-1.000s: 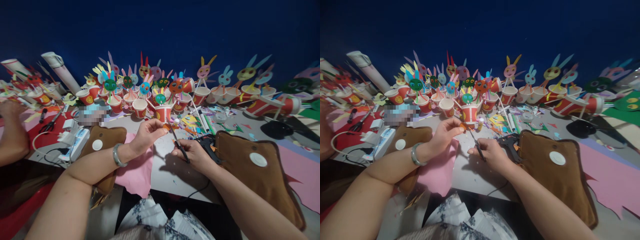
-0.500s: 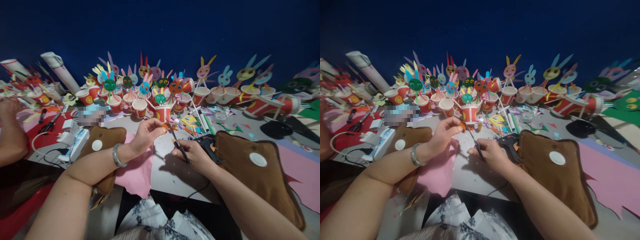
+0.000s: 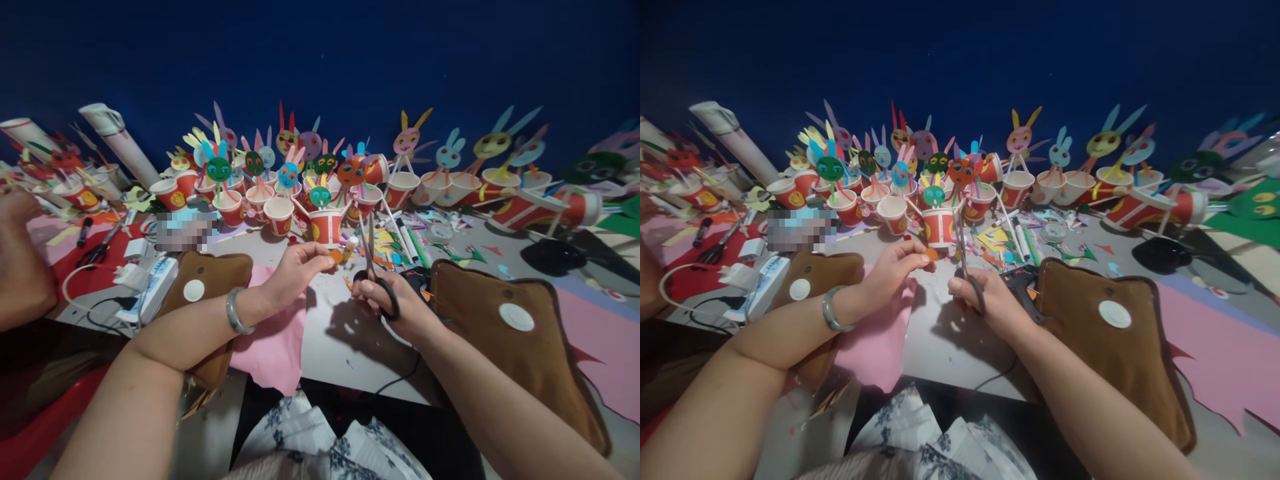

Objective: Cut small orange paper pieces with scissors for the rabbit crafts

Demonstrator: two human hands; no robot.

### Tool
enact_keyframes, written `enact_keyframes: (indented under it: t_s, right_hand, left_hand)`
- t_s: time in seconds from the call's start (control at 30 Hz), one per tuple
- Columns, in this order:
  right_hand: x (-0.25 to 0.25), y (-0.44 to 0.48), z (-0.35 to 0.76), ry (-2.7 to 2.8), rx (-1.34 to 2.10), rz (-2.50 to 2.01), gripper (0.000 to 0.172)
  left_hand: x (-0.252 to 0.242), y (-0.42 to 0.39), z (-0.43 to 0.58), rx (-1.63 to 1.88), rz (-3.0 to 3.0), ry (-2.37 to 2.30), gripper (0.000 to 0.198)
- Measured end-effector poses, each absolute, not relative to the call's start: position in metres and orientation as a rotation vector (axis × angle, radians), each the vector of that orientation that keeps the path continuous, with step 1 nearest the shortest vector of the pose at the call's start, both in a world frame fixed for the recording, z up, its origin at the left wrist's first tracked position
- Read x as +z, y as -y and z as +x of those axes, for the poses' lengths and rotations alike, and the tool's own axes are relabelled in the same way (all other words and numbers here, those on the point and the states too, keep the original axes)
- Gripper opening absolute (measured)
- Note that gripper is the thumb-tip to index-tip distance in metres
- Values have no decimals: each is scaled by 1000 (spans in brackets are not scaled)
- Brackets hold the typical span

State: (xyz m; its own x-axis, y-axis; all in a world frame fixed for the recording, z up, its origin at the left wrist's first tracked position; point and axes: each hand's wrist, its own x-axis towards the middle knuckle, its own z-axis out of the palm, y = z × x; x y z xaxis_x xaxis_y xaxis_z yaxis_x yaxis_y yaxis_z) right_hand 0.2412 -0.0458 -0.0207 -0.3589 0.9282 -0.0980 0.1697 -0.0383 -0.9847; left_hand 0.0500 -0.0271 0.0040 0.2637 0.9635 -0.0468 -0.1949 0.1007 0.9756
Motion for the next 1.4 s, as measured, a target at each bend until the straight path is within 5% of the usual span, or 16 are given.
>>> enact_keyframes:
  t_s: [0.33, 1.4]
  right_hand:
    - [-17, 48, 236, 1436, 1354, -1209, 26]
    - [-16, 53, 227, 1685, 1438, -1172, 48]
  left_hand:
    - [-6, 30, 51, 803, 1398, -872, 12]
    - [5, 31, 50, 1100, 1164, -899, 17]
